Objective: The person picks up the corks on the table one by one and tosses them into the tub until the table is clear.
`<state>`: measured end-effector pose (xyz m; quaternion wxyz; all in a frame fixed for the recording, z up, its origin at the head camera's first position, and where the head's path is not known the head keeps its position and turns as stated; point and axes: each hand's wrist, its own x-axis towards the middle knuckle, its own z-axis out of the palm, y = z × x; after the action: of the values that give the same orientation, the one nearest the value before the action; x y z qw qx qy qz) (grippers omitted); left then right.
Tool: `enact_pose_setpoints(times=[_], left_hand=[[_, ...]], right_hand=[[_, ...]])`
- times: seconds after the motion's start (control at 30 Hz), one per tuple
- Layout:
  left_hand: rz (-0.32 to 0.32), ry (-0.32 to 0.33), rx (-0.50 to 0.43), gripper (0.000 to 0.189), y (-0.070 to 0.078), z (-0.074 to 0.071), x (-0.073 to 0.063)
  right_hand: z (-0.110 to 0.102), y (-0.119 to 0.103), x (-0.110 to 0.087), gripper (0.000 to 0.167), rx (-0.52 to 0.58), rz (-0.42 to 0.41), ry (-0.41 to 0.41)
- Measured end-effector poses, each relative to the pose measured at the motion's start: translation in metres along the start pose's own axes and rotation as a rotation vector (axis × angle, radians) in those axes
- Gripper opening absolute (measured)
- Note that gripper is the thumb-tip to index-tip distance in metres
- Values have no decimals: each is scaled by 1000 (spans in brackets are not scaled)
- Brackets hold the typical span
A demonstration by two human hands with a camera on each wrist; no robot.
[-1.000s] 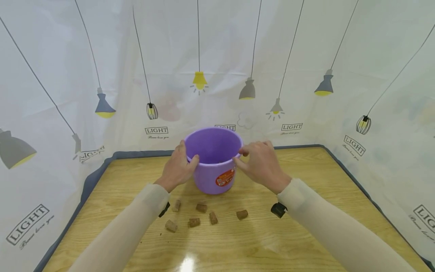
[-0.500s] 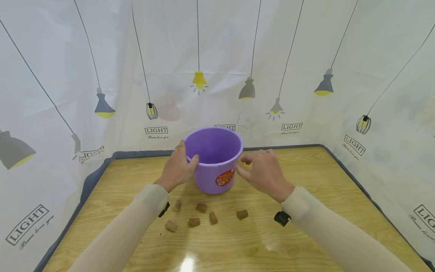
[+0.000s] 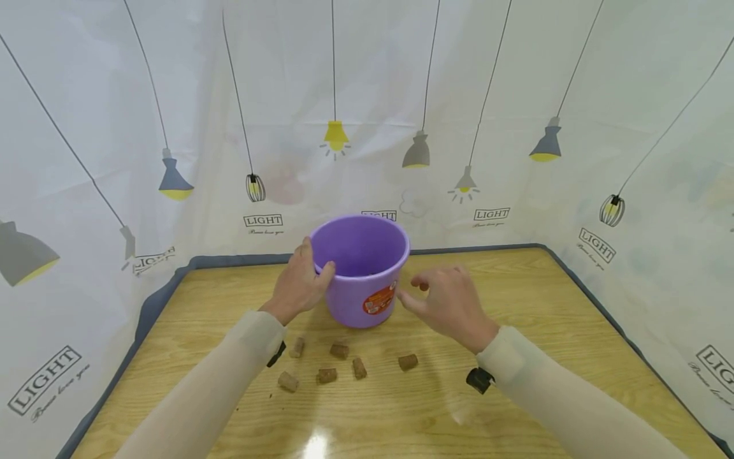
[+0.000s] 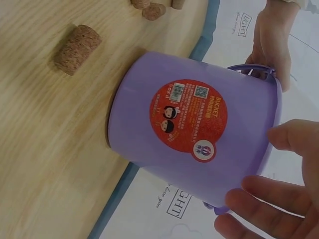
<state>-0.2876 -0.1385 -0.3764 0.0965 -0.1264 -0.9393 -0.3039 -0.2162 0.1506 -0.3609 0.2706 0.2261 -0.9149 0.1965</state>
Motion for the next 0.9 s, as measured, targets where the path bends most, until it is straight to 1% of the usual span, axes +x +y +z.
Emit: enact_pose_setpoints(times=[0.33, 0.6, 0.9], left_hand=[[-1, -4, -5, 89, -1, 0, 0], [1, 6, 2, 87, 0, 0, 0], [-6, -10, 3, 90, 0, -1, 0]], right_hand=[[6, 2, -10, 29, -22, 38, -68], [9, 2, -17, 31, -62, 40, -94], [14, 1, -25, 33, -62, 52, -125]])
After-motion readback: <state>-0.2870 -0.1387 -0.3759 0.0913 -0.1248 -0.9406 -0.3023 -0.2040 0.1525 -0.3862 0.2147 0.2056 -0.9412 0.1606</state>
